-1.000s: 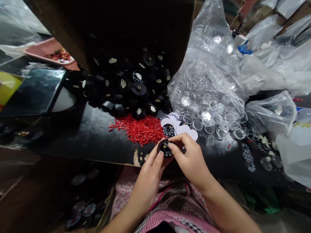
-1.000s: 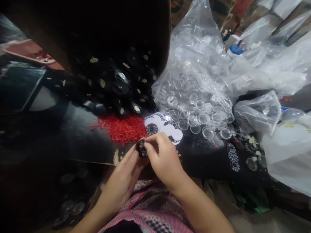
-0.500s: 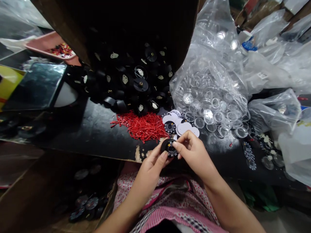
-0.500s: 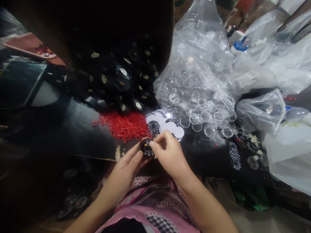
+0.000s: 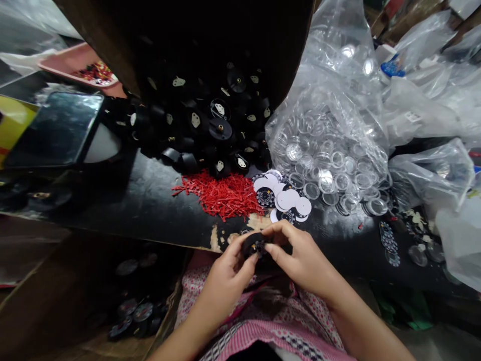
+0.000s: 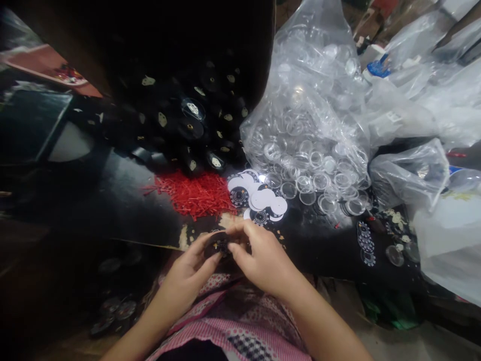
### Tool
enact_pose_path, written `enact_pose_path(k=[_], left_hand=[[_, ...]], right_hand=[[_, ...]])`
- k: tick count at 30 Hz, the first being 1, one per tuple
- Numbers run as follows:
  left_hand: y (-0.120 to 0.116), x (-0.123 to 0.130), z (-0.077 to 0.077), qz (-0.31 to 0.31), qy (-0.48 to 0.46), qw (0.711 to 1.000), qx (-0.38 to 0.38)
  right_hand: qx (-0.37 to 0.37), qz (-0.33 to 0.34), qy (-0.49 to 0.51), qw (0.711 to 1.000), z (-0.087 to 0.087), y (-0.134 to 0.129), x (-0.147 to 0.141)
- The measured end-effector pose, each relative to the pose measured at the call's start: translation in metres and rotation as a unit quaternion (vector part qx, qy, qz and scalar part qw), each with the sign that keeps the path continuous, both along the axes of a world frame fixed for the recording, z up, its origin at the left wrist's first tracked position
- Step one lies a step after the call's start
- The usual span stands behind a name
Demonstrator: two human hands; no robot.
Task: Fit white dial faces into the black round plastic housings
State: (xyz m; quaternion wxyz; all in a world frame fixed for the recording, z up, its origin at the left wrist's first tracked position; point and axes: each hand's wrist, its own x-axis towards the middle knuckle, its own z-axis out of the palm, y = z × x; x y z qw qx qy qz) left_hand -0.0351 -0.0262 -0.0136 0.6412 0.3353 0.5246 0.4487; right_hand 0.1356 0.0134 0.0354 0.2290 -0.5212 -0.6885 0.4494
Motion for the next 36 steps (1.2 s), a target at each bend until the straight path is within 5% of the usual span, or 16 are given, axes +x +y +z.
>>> enact_pose_path(k=[4,7,12,19,24,36], left_hand=[[0.0,-0.009,-0.002,0.056,-0.041,0.997,-0.022],[0.003,-0.006,0.002,0.079,-0.127,0.988,-0.03],[0.01,0.0,0.011,0.128,-0.228,0.963,-0.059],[0.024,0.008,0.015,0.108,-0.304,0.939,-0.117],[0.023,0.014,0.013,0.123,-0.28,0.95,-0.067],[0.02,0.012,0.022,0.131,-0.244,0.96,-0.035]], right_hand=[[0.133,0.006,-0.229,0.964,-0.009,0.029,-0.01],[0.166,0.004,-0.324,0.932,-0.015,0.047,-0.023],[0.164,0.008,-0.328,0.93,-0.018,0.054,-0.028],[0.13,-0.013,-0.241,0.962,-0.016,0.036,-0.017],[0.168,-0.021,-0.149,0.974,-0.01,0.022,-0.014],[0.201,0.011,-0.148,0.968,-0.001,0.009,0.001]])
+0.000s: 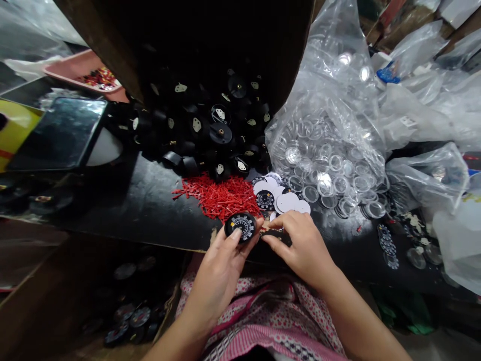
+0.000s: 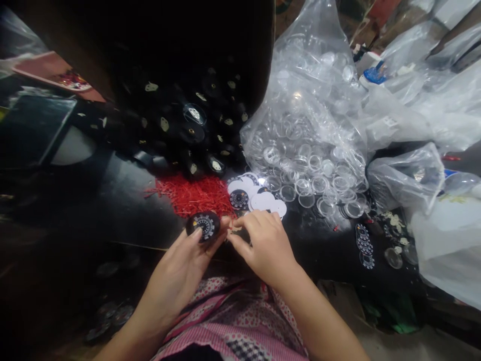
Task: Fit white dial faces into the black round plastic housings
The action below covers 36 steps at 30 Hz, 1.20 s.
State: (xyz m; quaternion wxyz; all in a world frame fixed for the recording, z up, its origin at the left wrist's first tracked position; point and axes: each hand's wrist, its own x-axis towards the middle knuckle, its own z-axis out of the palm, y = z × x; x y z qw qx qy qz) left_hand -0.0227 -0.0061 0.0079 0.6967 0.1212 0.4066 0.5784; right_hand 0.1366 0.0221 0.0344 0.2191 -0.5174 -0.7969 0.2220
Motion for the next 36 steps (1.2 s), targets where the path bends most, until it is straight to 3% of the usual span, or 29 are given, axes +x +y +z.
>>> enact_pose_path(k=[6,9,13,19,26,36], left_hand=[[-0.001,0.0,0.004,-0.009,-0.012,1.0,-0.001],[0.0,-0.003,0.005,-0.01,-0.018,1.0,0.004],[0.003,0.0,-0.004,0.002,0.058,0.998,0.004],[0.0,0.013,-0.019,-0.056,0.118,0.991,0.034],[-0.003,0.008,-0.016,-0.101,0.226,0.962,0.114],[-0.007,0.004,-0.008,-0.077,0.308,0.938,0.14]], right_hand=[[0.006,-0.012,-0.003,1.0,-0.002,0.0,-0.003],[-0.032,-0.023,0.057,0.998,0.002,-0.002,-0.003],[-0.082,-0.023,0.157,0.984,0.009,-0.006,-0.007],[-0.076,-0.045,0.099,0.991,0.009,-0.006,-0.014],[-0.089,-0.06,0.097,0.989,0.012,-0.008,-0.012],[-0.101,-0.048,0.109,0.988,0.013,-0.016,-0.011]])
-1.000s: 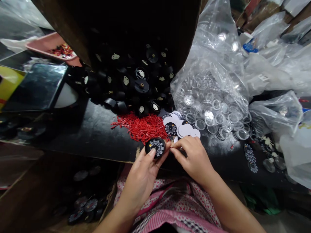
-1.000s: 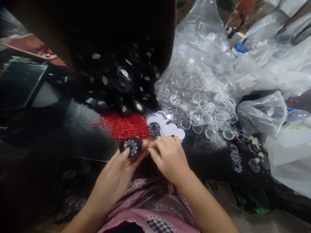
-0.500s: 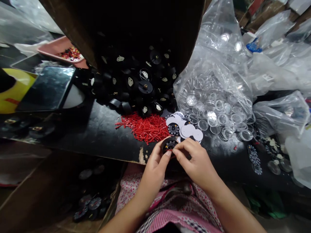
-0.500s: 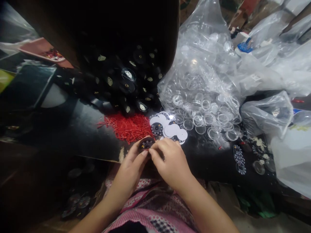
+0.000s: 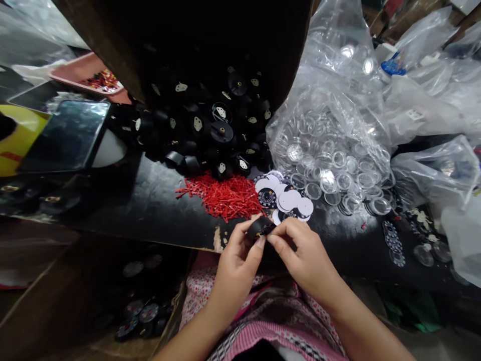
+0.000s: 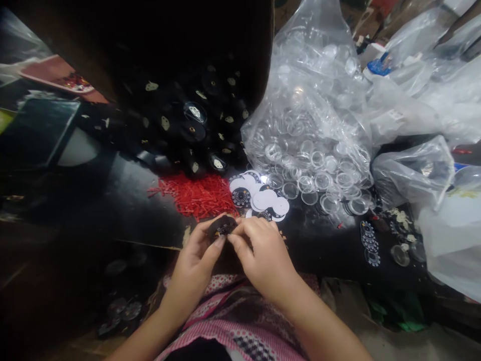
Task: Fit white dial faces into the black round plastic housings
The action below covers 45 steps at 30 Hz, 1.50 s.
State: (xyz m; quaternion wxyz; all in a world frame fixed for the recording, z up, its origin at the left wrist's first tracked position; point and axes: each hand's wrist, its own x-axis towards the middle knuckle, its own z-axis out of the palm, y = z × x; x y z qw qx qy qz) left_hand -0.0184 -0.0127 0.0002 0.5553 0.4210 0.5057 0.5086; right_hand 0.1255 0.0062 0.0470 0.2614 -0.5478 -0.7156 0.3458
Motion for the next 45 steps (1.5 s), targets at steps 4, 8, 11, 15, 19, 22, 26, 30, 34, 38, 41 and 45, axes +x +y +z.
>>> enact_pose_path(k=[4,8,11,15,19,22,26,30,34,38,41,45], left_hand=[[-0.006,-0.002,0.003,-0.003,0.042,0.999,0.02],[-0.01,-0.006,0.004,-0.006,0.103,0.994,0.034],[-0.008,-0.01,0.004,-0.019,0.14,0.99,0.027],[0.0,-0.014,0.001,-0.064,0.029,0.996,-0.048],[0.004,-0.012,-0.006,-0.092,-0.171,0.969,-0.152],[0.002,-0.011,-0.013,-0.083,-0.169,0.97,-0.155],[-0.002,-0.007,-0.015,-0.059,-0.089,0.98,-0.169],[-0.005,0.004,-0.015,-0.014,-0.12,0.97,-0.212],[-0.006,0.008,-0.02,-0.011,-0.114,0.975,-0.192],[-0.002,0.005,-0.021,-0.017,-0.119,0.976,-0.179],[0.001,0.009,-0.019,0.002,-0.203,0.963,-0.178],[0.002,0.016,-0.019,0.005,-0.251,0.951,-0.183]], right_hand=[[0.03,0.004,0.012,0.999,0.002,-0.005,-0.002],[0.046,-0.012,0.008,0.999,0.002,-0.01,-0.005],[0.029,-0.023,-0.004,0.999,0.0,-0.01,-0.004],[0.005,-0.007,-0.033,0.999,-0.002,-0.003,0.0],[0.078,0.029,-0.068,0.994,-0.002,0.005,0.004],[0.143,0.07,-0.145,0.977,-0.006,0.009,0.003],[0.197,0.085,-0.219,0.952,-0.013,0.013,-0.001],[0.18,0.048,-0.208,0.96,-0.013,0.012,-0.009],[0.082,0.0,-0.143,0.986,-0.006,0.012,-0.005],[0.045,-0.055,-0.083,0.994,-0.009,0.034,0.038],[0.095,-0.231,-0.182,0.951,-0.023,0.064,0.081],[0.12,-0.251,-0.208,0.938,-0.036,0.089,0.116]])
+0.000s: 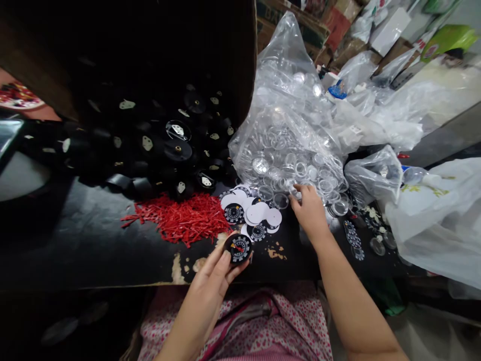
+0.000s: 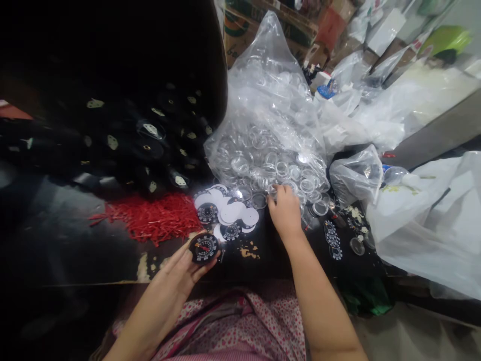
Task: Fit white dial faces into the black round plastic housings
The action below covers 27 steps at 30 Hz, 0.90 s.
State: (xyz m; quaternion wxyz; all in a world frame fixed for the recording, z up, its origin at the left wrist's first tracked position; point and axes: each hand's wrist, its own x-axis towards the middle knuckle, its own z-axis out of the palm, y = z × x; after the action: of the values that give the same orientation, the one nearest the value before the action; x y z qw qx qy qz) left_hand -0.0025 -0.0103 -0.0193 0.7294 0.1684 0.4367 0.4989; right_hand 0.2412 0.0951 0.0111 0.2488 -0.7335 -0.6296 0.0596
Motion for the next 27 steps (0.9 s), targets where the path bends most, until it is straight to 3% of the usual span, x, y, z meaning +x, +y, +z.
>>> enact_pose_path(k=[3,6,8,10,13,19,23,27], left_hand=[[0.002,0.0,0.0,0.008,-0.02,1.0,-0.001],[0.006,-0.003,0.004,-0.002,-0.055,0.998,-0.007],[0.008,-0.004,0.006,-0.015,-0.08,0.997,-0.017],[0.009,-0.004,0.007,-0.022,-0.081,0.996,-0.008],[0.007,-0.005,0.006,-0.031,-0.019,0.999,0.032],[-0.004,-0.012,0.005,-0.099,0.139,0.978,0.123],[-0.009,-0.01,0.008,-0.126,0.178,0.963,0.159],[-0.007,-0.013,0.013,-0.13,0.193,0.959,0.158]], right_hand=[[0.04,0.015,0.019,0.999,0.005,-0.008,-0.001],[0.051,0.038,0.1,0.993,0.016,-0.034,-0.028],[-0.035,0.123,0.222,0.967,0.023,-0.053,-0.055],[-0.098,0.211,0.272,0.934,0.028,-0.07,-0.081],[-0.092,0.247,0.234,0.936,0.03,-0.081,-0.104],[-0.086,0.227,0.187,0.952,0.026,-0.074,-0.109],[-0.026,0.222,0.075,0.972,0.022,-0.073,-0.119],[-0.007,0.223,0.098,0.97,0.015,-0.074,-0.129]])
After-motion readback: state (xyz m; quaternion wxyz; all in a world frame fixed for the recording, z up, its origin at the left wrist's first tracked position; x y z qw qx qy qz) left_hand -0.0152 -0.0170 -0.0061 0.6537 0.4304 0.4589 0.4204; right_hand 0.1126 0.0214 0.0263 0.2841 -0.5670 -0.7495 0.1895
